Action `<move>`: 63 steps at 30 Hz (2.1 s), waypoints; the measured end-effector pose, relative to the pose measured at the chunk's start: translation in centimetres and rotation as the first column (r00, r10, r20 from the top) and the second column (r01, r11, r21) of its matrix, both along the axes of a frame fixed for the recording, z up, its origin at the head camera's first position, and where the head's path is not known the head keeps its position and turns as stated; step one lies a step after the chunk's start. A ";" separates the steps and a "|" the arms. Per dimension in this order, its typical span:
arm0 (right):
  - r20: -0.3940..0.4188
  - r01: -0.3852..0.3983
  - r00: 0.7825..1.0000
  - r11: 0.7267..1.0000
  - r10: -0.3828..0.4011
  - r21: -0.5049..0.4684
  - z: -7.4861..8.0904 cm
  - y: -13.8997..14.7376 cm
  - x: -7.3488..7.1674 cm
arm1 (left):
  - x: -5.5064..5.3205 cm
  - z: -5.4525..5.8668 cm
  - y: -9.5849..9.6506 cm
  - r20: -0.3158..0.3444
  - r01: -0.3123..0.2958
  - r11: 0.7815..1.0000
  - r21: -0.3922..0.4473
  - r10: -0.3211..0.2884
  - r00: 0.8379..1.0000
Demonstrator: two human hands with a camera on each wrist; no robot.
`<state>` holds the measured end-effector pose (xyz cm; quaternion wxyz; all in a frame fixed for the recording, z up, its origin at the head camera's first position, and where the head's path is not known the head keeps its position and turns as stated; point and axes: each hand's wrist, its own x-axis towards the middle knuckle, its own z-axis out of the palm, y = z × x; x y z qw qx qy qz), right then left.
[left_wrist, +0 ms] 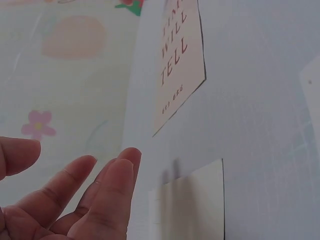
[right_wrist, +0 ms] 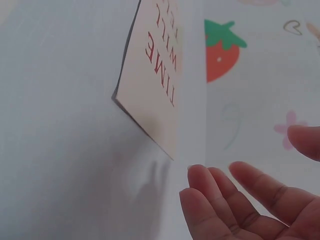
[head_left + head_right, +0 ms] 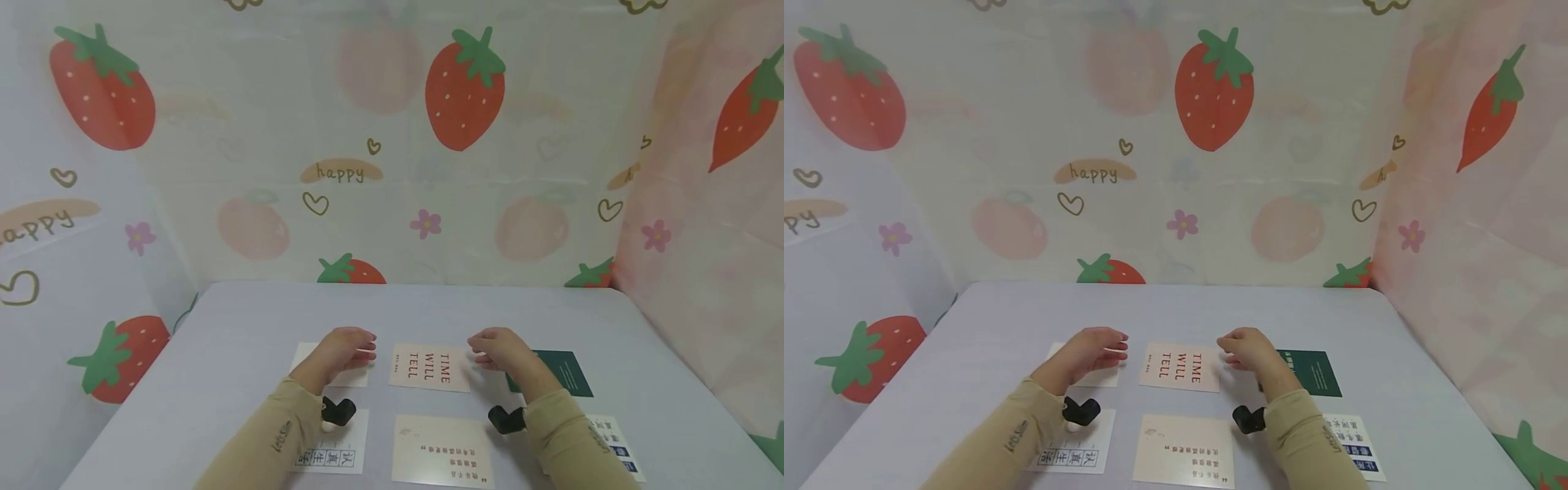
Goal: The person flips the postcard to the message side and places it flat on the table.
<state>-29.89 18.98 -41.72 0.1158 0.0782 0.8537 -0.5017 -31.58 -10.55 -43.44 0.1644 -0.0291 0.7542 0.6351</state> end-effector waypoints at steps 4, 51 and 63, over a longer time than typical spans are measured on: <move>0.023 0.017 1.000 1.000 -0.017 -0.007 0.0 0.1 0.2 | -0.3 -0.5 0.3 -0.002 -0.002 1.000 0.019 0.002 1.000; 0.077 0.051 0.996 0.992 -0.043 -0.116 -1.8 -0.6 0.3 | 0.6 -1.1 2.2 0.082 0.064 0.998 0.010 -0.065 0.995; 0.058 0.067 0.997 0.989 -0.059 -0.133 -2.1 -0.9 -0.1 | 0.4 -1.8 1.9 0.091 0.039 0.999 0.021 -0.041 0.995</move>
